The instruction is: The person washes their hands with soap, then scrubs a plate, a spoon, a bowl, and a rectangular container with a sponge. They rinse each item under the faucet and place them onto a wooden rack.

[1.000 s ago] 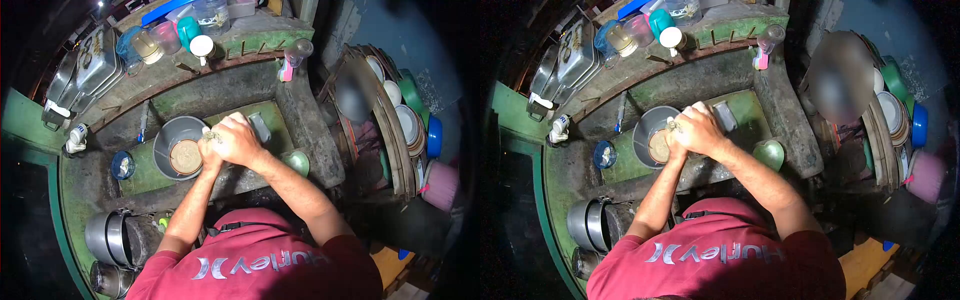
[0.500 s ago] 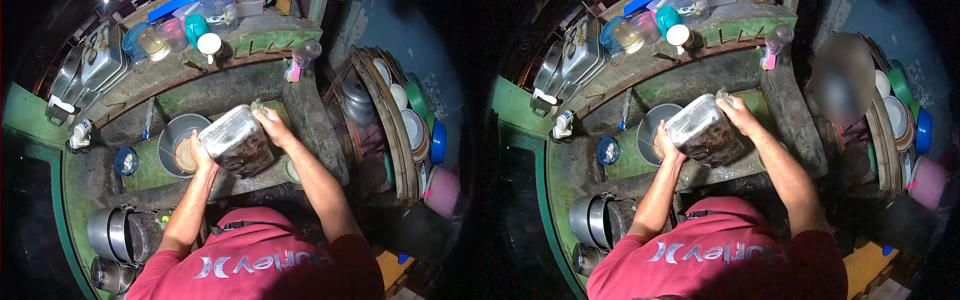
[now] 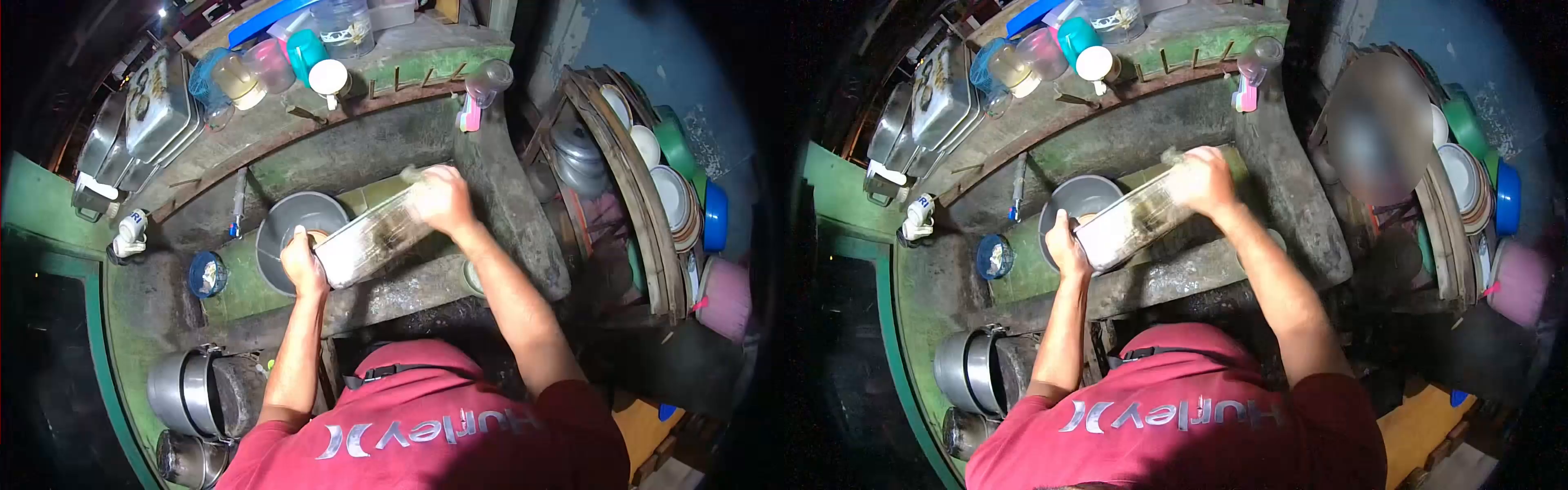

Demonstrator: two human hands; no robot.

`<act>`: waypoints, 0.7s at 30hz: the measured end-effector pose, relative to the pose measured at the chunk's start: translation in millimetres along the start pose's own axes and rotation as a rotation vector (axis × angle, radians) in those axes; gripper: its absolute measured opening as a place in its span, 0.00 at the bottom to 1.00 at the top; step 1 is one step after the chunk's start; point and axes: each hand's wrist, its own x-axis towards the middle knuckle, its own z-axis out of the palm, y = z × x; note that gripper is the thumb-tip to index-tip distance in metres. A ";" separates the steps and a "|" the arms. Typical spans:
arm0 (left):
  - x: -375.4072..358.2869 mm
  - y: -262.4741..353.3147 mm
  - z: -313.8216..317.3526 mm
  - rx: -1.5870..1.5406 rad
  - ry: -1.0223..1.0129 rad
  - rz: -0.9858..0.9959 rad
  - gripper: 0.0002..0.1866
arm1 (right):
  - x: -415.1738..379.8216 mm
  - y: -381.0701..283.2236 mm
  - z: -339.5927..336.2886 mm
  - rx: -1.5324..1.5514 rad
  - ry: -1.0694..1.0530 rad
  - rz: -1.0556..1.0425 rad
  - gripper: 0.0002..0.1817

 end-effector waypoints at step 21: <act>-8.8 11.9 18.5 -0.019 0.086 -0.097 0.22 | -7.6 8.7 36.1 -0.338 0.010 -0.246 0.17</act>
